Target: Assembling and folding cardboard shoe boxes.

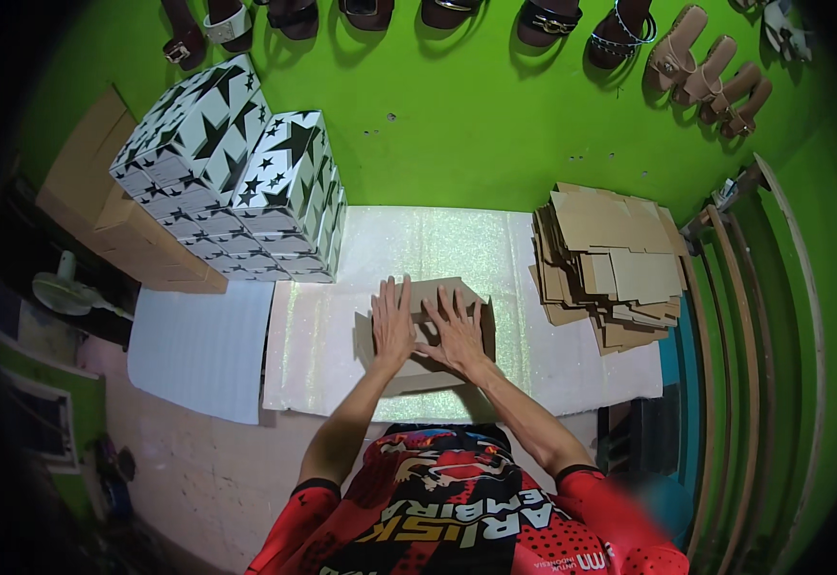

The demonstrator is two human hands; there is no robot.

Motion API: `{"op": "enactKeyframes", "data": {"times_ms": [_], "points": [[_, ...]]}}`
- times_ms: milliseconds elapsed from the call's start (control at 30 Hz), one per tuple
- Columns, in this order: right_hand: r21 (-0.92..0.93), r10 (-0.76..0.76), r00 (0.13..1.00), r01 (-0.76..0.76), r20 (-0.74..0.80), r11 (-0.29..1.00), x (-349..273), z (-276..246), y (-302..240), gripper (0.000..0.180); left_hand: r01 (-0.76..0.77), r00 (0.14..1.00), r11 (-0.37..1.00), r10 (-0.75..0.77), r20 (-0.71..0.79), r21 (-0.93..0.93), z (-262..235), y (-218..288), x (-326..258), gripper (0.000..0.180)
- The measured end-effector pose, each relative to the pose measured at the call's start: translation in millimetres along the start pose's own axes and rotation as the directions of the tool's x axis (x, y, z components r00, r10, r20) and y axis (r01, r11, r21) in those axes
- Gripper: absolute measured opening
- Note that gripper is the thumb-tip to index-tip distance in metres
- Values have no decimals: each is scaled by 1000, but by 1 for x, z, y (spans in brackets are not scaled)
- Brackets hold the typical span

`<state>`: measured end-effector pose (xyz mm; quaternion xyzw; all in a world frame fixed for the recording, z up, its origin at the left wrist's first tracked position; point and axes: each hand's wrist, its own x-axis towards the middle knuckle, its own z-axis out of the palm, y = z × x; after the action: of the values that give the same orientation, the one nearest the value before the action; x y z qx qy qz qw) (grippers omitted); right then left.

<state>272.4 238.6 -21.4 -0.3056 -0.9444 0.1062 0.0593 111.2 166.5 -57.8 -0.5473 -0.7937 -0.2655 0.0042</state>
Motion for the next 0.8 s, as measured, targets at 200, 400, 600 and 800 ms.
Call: {"op": "enactKeyframes", "data": {"times_ms": [200,400,600,800], "points": [[66,127,992,-127,9,990,-7,33,31,92,-2,993,985,-18,115,174,12,-9,-45,64],[7,-8,999,8,45,1000,-14,29,10,98,56,983,974,-92,157,220,12,-12,-44,66],[60,-321,938,315,134,947,-34,15,34,108,60,979,970,-103,175,236,13,-13,-40,68],[-27,-400,916,399,-25,916,-50,26,46,85,57,975,976,-99,199,208,13,-9,-37,70]]}}
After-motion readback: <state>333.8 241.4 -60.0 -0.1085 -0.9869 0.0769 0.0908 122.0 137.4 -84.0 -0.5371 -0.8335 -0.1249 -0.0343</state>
